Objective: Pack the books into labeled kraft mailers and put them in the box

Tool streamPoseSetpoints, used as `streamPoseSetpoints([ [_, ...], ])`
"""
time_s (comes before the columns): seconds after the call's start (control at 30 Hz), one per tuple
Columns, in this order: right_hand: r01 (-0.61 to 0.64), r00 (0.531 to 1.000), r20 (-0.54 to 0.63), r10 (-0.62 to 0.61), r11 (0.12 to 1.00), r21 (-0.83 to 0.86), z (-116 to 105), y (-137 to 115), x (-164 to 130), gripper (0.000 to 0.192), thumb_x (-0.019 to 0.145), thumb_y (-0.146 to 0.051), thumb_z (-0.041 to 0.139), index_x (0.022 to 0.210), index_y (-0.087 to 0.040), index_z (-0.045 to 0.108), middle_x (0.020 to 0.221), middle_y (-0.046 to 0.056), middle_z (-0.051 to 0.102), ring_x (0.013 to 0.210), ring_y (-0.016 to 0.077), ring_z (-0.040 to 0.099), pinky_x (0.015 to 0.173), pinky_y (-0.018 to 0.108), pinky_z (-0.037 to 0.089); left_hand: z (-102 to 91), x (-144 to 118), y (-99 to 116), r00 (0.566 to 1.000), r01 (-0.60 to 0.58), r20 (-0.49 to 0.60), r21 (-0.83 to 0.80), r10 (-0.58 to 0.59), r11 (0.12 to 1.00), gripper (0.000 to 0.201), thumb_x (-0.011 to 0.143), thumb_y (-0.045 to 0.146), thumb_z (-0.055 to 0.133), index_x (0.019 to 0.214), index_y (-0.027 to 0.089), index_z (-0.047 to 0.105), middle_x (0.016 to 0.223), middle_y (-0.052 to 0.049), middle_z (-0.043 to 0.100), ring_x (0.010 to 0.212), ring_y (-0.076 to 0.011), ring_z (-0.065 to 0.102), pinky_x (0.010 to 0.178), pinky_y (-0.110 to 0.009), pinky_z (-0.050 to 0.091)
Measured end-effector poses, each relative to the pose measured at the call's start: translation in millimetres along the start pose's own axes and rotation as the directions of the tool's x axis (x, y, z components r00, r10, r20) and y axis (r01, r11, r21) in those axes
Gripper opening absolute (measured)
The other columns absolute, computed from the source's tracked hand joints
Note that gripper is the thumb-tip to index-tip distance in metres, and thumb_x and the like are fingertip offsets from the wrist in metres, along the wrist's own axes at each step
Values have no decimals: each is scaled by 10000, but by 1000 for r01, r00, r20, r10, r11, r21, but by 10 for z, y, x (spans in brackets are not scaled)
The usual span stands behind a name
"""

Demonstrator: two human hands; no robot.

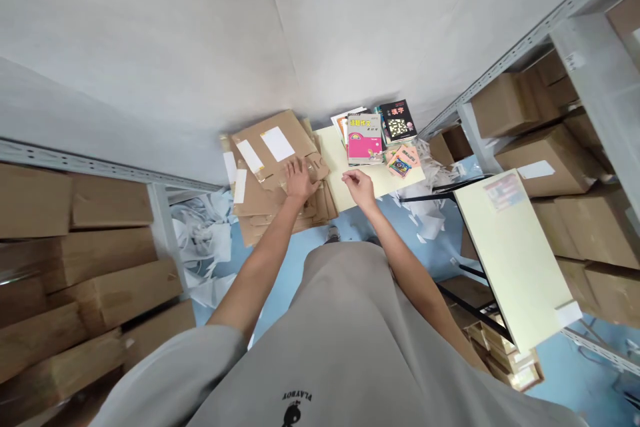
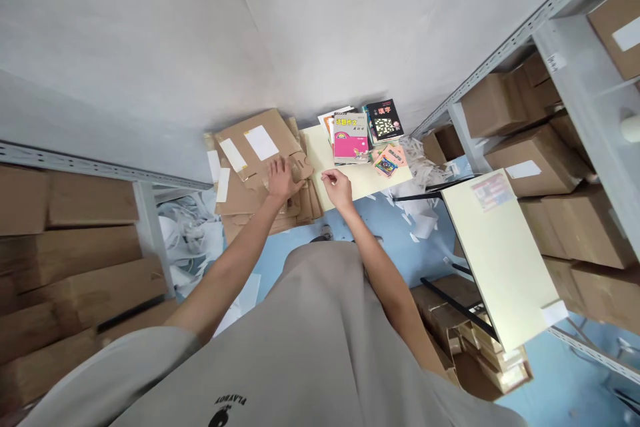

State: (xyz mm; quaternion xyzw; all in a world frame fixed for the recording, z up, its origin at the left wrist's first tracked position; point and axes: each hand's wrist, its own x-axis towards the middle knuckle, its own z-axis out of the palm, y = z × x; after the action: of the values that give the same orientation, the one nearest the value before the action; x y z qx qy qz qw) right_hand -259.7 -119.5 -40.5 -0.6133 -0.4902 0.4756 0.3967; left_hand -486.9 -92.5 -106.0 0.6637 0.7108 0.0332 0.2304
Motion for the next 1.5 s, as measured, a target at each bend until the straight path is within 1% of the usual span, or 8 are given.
streamPoseSetpoints([
  [0.2, -17, 999, -28, 18, 999, 50, 75, -40, 67, 139, 917, -414, 760, 928, -277, 780, 990, 55, 893, 1005, 272, 843, 1066, 448, 671, -203, -26, 110, 997, -60, 60, 45, 57, 997, 877, 1010, 155, 580, 1813, -126, 368, 1906, -423, 294, 1816, -523, 326, 1491, -693, 200],
  [0.37, 20, 994, -109, -10, 996, 91, -182, -32, -10, 250, 922, -522, 797, 933, -273, 794, 1033, 76, 897, 1038, 287, 842, 1066, 458, 680, -696, -241, 58, 986, -46, -163, -112, 27, 993, 856, 959, 24, 458, 1813, -30, 474, 1854, -311, 499, 1760, -402, 494, 1475, -584, 363],
  [0.5, 87, 972, -228, -57, 988, 124, -709, -42, -91, 413, 923, -670, 822, 1010, -266, 816, 1104, 97, 896, 1080, 297, 835, 1104, 477, 679, -1175, -561, 319, 902, -140, -432, -326, -15, 935, 755, 1035, 174, 555, 1790, 165, 583, 1642, -195, 755, 1612, -383, 671, 1410, -543, 481],
  [0.67, 182, 904, -415, -98, 969, 166, -1896, 44, -221, 545, 906, -743, 863, 1168, -265, 833, 1289, 123, 884, 1228, 331, 812, 1194, 537, 656, -1269, -744, 1148, 918, -330, -389, -656, 70, 678, 548, 1062, 585, 767, 1438, 192, 828, 1339, -155, 879, 1419, -377, 795, 1318, -525, 587],
  [0.83, 216, 802, -597, -12, 938, 272, -3317, 389, -709, 735, 800, -729, 992, 1373, -314, 795, 1507, 115, 823, 1432, 374, 749, 1272, 611, 614, -809, -814, 2310, 949, -205, -65, -871, 310, 446, 794, 860, 692, 960, 1477, 216, 808, 1232, -140, 904, 1284, -378, 856, 1197, -527, 685],
  [1.07, 233, 704, -701, 117, 894, 383, -4844, 1063, -2179, 633, 814, -719, 1024, 1209, -265, 829, 1285, 130, 901, 1186, 352, 836, 1143, 575, 677, 314, -984, 4204, 861, -182, 89, -866, 501, 466, 814, 756, 703, 1008, 1369, 202, 817, 1266, -158, 903, 1286, -385, 856, 1205, -553, 675],
  [1.33, 184, 371, -905, 209, 939, 292, -5698, 1757, -3305, 597, 837, -758, 967, 1149, -282, 785, 1173, 89, 887, 1118, 316, 814, 1095, 506, 667, 1600, -1200, 5795, 659, -428, 152, -729, 736, 534, 726, 1024, 640, 785, 1599, 226, 627, 1510, -176, 801, 1493, -356, 751, 1312, -531, 591],
  [1.5, 132, 287, -928, 236, 950, 283, -5942, 2069, -3550, 542, 873, -738, 922, 1122, -290, 747, 1183, 87, 862, 1132, 305, 790, 1122, 490, 640, 2018, -1244, 6322, 540, -587, 251, -573, 804, 572, 775, 1108, 489, 751, 1786, 249, 461, 1692, -175, 693, 1591, -351, 682, 1373, -541, 532],
])
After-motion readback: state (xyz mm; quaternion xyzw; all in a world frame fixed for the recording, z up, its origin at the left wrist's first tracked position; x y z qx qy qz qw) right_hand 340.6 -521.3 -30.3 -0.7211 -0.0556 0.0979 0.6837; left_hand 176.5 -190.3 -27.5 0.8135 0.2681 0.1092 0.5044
